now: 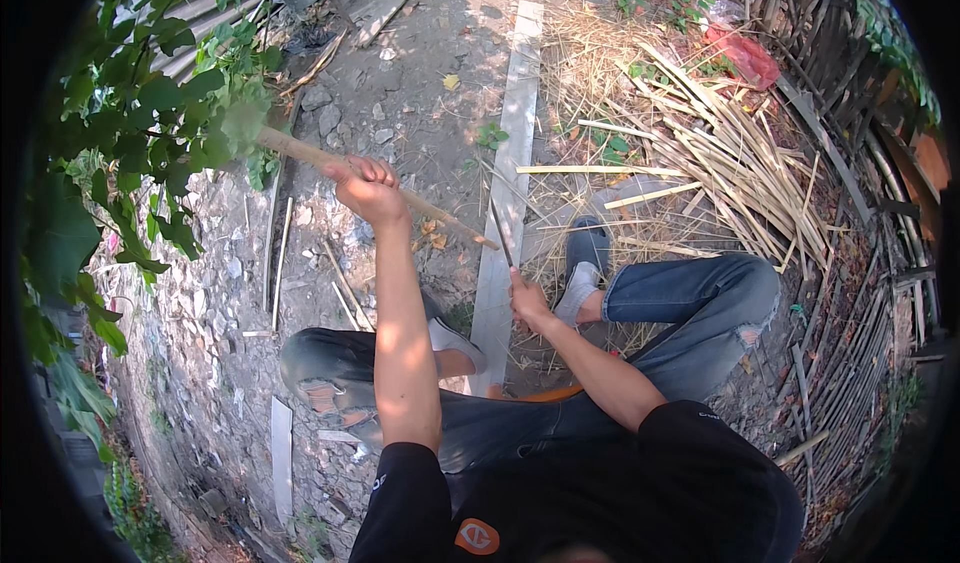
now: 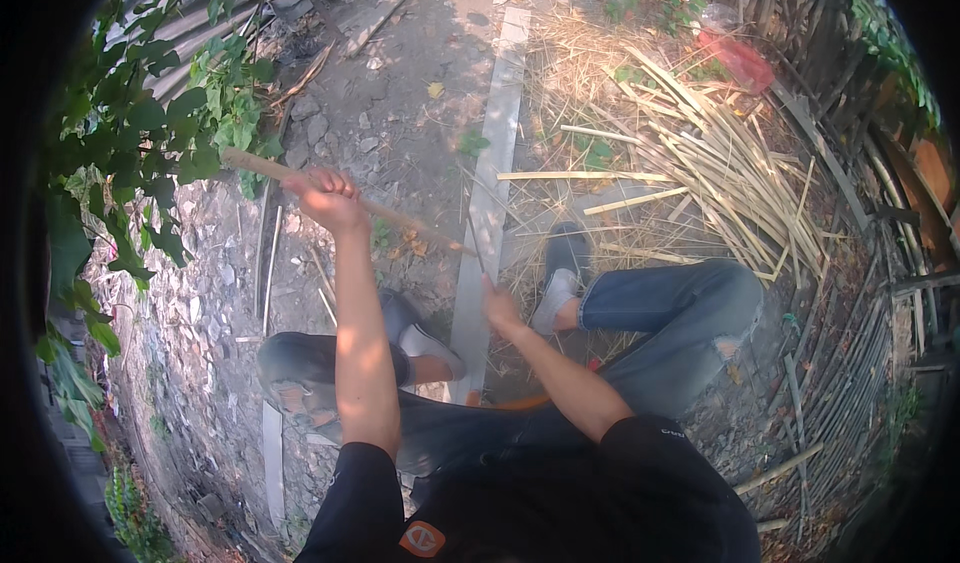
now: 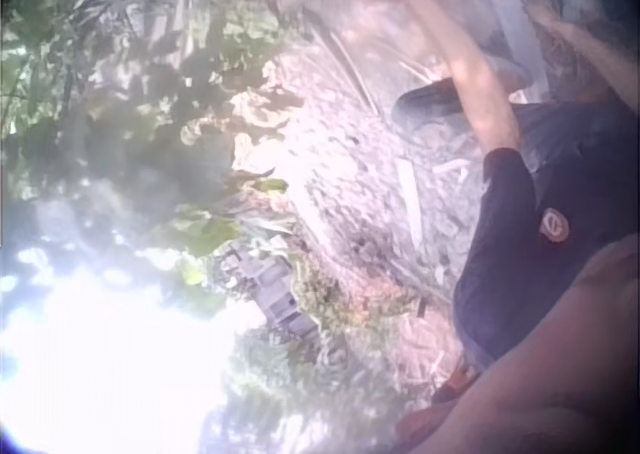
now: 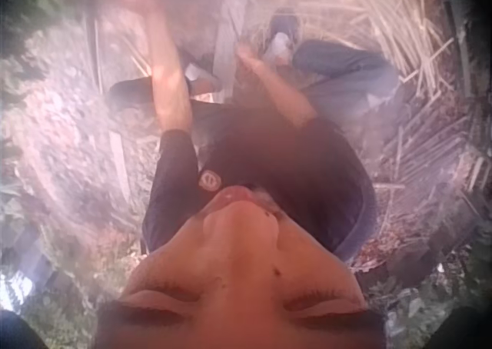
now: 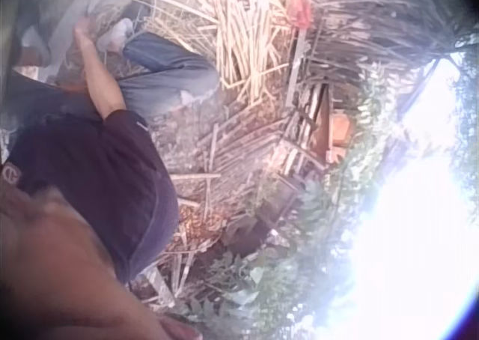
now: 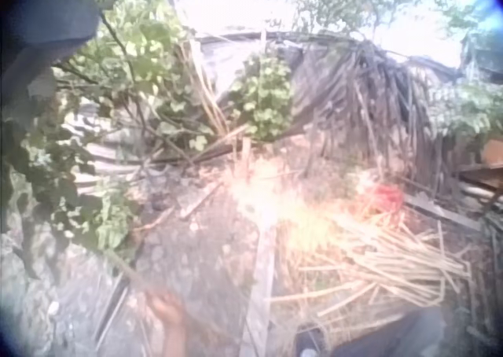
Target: The person sits on the ground and uses a large knife to shave a long piece of bamboo, creating thin strips. They then switch to a red utility knife to further refine the bamboo strips, scraping the surface and splitting the material.
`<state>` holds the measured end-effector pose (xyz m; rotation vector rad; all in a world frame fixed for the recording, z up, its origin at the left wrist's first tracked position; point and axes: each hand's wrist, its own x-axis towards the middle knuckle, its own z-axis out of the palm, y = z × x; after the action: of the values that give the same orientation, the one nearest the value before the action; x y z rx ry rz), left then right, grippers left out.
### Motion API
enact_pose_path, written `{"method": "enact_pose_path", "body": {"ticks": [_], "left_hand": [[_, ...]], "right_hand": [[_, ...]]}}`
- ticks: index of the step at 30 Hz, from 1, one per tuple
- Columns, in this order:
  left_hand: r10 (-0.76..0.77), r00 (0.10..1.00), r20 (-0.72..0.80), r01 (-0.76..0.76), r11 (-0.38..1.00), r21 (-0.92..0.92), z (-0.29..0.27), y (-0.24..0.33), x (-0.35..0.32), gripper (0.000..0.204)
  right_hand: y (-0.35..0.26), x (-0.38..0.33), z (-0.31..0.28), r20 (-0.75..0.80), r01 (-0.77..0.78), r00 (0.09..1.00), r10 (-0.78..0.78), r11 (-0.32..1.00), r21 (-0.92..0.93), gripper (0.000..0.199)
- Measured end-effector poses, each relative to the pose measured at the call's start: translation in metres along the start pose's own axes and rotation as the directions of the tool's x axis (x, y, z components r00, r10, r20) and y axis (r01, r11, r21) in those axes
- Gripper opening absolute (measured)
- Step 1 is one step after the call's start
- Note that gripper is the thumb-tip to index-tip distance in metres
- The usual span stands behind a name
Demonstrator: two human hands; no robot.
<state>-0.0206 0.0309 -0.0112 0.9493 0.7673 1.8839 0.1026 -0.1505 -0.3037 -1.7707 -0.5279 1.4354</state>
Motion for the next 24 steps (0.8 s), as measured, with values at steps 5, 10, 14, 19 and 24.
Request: {"method": "enact_pose_path", "body": {"ticks": [5,10,14,19,24], "left_hand": [[0.155,0.973,-0.17,-0.127,0.978,0.164,0.008,0.004,-0.004,0.068],[0.029,0.995,-0.091,-0.019,0.995,0.102,0.017,0.007,-0.011,0.068],[-0.118,0.985,0.122,0.123,0.992,-0.027,-0.002,0.01,-0.007,0.07],[-0.224,0.954,0.2,0.246,0.965,-0.091,-0.029,0.016,0.005,0.072],[-0.215,0.951,0.223,0.25,0.958,-0.142,-0.033,0.018,0.008,0.072]], "right_hand": [[-0.028,-0.014,0.011,-0.107,0.604,0.794,-0.598,0.797,0.029,0.064],[0.011,-0.017,-0.004,0.09,-0.282,0.954,0.287,0.957,-0.07,0.066],[-0.01,-0.033,0.01,0.101,0.055,0.994,-0.04,0.988,-0.147,0.065],[-0.078,-0.079,0.04,0.214,0.609,0.765,-0.607,0.79,0.066,0.063],[-0.003,-0.016,0.017,0.125,0.348,0.937,-0.328,0.911,-0.222,0.066]]}}
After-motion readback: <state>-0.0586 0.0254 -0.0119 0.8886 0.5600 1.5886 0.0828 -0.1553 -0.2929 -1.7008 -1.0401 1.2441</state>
